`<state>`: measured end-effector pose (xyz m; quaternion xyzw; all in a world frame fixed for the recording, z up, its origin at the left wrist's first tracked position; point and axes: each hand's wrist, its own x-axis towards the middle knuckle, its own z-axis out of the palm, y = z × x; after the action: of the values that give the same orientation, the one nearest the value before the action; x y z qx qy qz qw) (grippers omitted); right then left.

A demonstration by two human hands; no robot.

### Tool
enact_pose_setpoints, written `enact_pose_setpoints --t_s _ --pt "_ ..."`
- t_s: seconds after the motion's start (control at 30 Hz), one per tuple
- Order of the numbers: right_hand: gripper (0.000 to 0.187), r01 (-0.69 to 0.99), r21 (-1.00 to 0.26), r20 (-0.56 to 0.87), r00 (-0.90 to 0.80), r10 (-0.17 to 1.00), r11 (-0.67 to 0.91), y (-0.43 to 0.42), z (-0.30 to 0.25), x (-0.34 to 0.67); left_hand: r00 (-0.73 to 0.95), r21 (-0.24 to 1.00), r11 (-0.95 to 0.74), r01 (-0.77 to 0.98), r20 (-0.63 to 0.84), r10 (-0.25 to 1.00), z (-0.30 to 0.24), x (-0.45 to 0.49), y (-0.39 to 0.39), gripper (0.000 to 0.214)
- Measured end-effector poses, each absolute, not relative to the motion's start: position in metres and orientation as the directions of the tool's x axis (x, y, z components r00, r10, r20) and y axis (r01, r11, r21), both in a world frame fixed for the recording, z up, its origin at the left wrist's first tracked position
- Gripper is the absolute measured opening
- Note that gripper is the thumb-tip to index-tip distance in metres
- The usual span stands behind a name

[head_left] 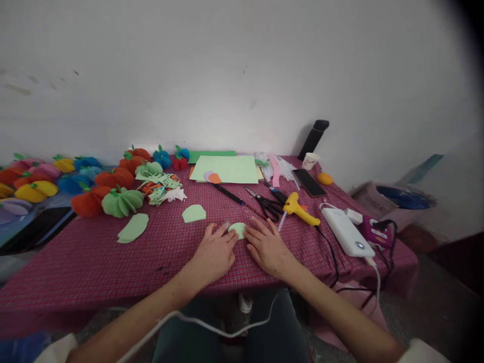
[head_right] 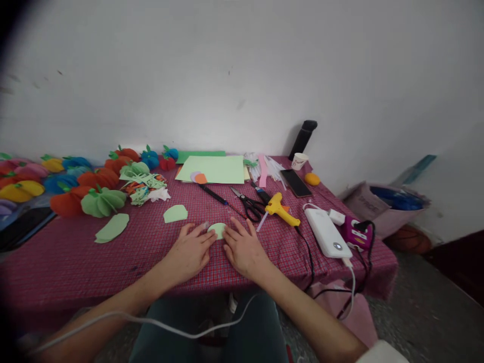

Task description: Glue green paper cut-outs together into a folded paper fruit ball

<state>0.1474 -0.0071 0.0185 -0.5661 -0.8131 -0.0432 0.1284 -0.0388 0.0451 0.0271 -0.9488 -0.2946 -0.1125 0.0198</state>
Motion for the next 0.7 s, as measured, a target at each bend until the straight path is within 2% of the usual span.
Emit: enact_pose_setpoints --t_s 0.23,0.53,0.7 --pt "0.038 0.928 -0.028 0.244 -0.355 0.903 0.372 -0.006 0.018 0.148 0.809 0.045 -0.83 0.555 0.199 0.552 0.027 -0.037 0.046 0.037" --pt "0.033 0.919 -0.098 0.255 -0.347 0.902 0.382 -0.006 0.019 0.154 0.806 0.069 -0.821 0.566 0.164 0.569 0.03 -0.034 0.045 0.039" --pt "0.034 0.93 -0.151 0.374 -0.261 0.89 0.336 -0.009 0.037 0.168 0.809 0.104 -0.826 0.554 0.17 0.563 0.032 -0.04 0.051 0.043"
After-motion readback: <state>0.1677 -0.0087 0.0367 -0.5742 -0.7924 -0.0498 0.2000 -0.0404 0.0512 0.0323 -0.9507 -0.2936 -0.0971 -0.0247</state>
